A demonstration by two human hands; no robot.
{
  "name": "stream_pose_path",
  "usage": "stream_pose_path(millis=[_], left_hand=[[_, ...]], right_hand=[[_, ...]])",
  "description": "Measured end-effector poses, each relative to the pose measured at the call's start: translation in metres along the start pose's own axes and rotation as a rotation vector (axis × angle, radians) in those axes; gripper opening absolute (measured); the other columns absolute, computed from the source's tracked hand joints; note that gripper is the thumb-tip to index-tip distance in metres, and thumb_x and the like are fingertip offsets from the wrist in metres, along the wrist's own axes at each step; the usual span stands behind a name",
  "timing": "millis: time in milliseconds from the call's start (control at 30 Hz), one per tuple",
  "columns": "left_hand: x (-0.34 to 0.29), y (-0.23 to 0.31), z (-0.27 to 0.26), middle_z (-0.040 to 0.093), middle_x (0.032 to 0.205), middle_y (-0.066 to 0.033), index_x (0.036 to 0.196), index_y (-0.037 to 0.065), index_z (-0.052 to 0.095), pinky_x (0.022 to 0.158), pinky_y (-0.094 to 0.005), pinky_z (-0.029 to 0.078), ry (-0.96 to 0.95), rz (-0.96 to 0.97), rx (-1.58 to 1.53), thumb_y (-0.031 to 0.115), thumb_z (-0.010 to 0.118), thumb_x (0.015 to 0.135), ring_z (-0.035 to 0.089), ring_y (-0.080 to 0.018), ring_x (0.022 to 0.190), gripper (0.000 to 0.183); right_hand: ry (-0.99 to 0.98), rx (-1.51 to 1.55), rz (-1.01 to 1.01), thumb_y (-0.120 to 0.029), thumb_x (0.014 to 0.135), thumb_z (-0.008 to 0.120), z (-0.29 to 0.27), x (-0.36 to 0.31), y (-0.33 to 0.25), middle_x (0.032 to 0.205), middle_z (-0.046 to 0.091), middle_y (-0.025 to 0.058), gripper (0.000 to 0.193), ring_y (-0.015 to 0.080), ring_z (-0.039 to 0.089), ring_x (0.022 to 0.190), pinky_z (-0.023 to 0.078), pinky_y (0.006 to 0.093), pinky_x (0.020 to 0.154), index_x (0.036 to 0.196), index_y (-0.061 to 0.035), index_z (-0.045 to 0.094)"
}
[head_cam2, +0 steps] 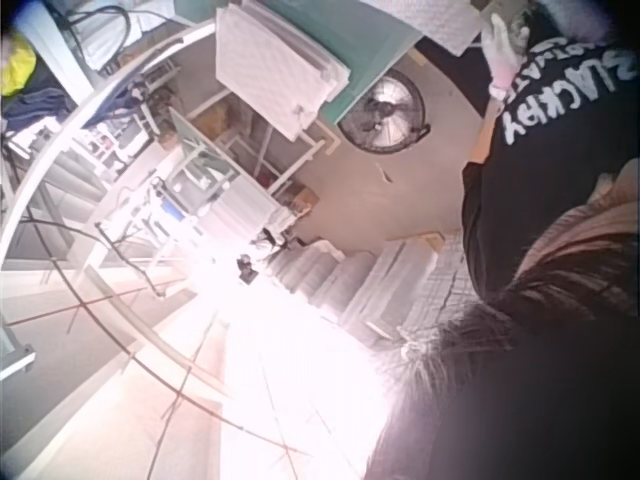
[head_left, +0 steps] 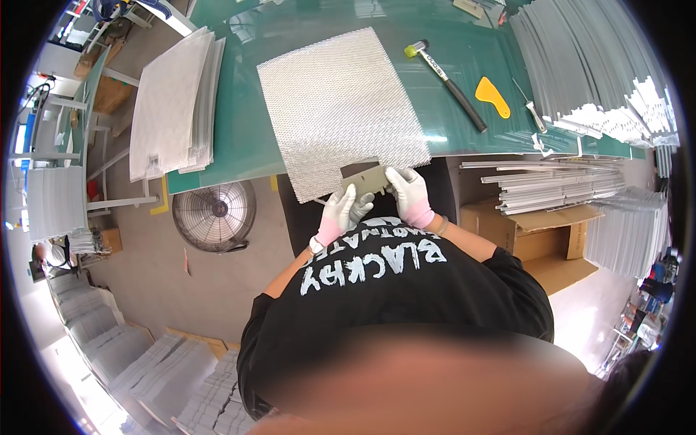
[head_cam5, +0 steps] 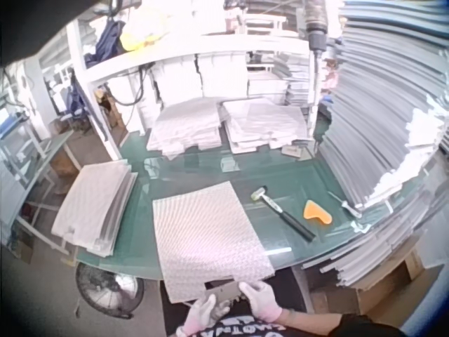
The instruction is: Assembling metal mesh filters by attaching metal frames and securing components using a hammer and electric screwdriver.
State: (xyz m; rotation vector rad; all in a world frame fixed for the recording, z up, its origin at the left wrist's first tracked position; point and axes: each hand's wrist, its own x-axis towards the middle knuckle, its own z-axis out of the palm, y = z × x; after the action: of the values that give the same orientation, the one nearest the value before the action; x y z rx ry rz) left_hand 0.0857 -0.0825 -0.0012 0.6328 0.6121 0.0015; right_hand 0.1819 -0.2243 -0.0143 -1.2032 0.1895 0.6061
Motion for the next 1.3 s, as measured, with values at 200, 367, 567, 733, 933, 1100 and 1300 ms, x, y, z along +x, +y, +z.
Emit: stream_pose_path(millis=[200, 367, 567, 733, 933, 1100, 1300], left_hand=[[-0.001, 0.016, -0.006, 0.056, 0.124, -0.0142, 0.132, 0.001, 0.044, 0.097, -0.0393, 0.051, -0.327, -0.083, -0.039, 0.022, 0.049, 0.102, 0.060, -0.0263, 0.113, 0.037], [-0.010, 0.086, -0.001, 0.053, 0.136, -0.0210, 0.140, 0.000, 0.044, 0.107, -0.0333, 0.038, -0.821, -0.324, 1.597, 0.039, 0.045, 0.101, 0.053, -0.0244, 0.123, 0.055], [0.049, 0.147, 0.086, 0.065, 0.099, -0.0094, 0.119, -0.003, 0.058, 0.080, -0.0287, 0.052, -0.684, 0.295, 1.353, 0.026, 0.054, 0.098, 0.062, -0.0135, 0.085, 0.036], [0.045, 0.087, 0.065, 0.066, 0.104, -0.0096, 0.126, 0.000, 0.057, 0.083, -0.0282, 0.051, -0.710, 0.266, 1.204, 0.016, 0.057, 0.095, 0.062, -0.0131, 0.091, 0.035], [-0.001, 0.114, 0.064, 0.070, 0.096, -0.0090, 0.110, 0.002, 0.068, 0.084, -0.0307, 0.050, -0.774, 0.307, 1.061, 0.012, 0.055, 0.094, 0.064, -0.0156, 0.089, 0.023], [0.101, 0.202, 0.101, 0.062, 0.125, -0.0123, 0.119, 0.008, 0.065, 0.105, -0.0426, 0.040, -0.435, 1.263, 1.897, 0.022, 0.062, 0.089, 0.053, -0.0326, 0.123, 0.033], [0.146, 0.167, 0.083, 0.040, 0.145, -0.0236, 0.143, 0.014, 0.044, 0.111, -0.0496, 0.030, -0.021, 0.997, 2.343, 0.055, 0.051, 0.090, 0.035, -0.0492, 0.132, 0.067]], right_hand=[[-0.060, -0.034, 0.022, -0.023, 0.094, 0.064, -0.008, 0.006, 0.002, 0.089, 0.065, 0.0031, 0.024, 0.0092, 0.058, 0.075, 0.049, 0.0243, 0.068, 0.100, 0.0000, 0.065], [-0.608, -0.339, 0.045, -0.033, 0.102, 0.044, -0.010, 0.002, 0.001, 0.095, 0.065, 0.0100, 0.041, 0.0172, 0.061, 0.085, 0.051, 0.0306, 0.077, 0.118, 0.0021, 0.058], [-0.591, -0.242, -0.067, -0.029, 0.105, 0.036, 0.015, 0.000, -0.009, 0.087, 0.065, 0.0059, 0.039, 0.0082, 0.057, 0.070, 0.048, 0.0220, 0.065, 0.120, -0.0010, 0.059], [-0.455, -0.231, -0.005, -0.027, 0.101, 0.047, -0.008, 0.006, -0.019, 0.089, 0.064, 0.0030, 0.031, 0.0071, 0.055, 0.072, 0.047, 0.0213, 0.066, 0.116, -0.0019, 0.058], [-0.724, -0.432, 0.103, -0.025, 0.096, 0.056, -0.004, 0.000, -0.043, 0.104, 0.063, 0.0064, 0.038, 0.0101, 0.058, 0.092, 0.049, 0.0271, 0.082, 0.125, -0.0002, 0.054], [-0.870, -0.525, 0.016, -0.023, 0.097, 0.053, 0.026, 0.014, -0.022, 0.106, 0.063, 0.0088, 0.043, 0.0118, 0.058, 0.091, 0.050, 0.0284, 0.081, 0.133, -0.0006, 0.049], [-0.752, -0.413, 0.042, -0.034, 0.102, 0.042, 0.030, 0.017, -0.007, 0.101, 0.065, 0.0079, 0.044, 0.0130, 0.060, 0.085, 0.050, 0.0273, 0.078, 0.128, -0.0003, 0.053]])
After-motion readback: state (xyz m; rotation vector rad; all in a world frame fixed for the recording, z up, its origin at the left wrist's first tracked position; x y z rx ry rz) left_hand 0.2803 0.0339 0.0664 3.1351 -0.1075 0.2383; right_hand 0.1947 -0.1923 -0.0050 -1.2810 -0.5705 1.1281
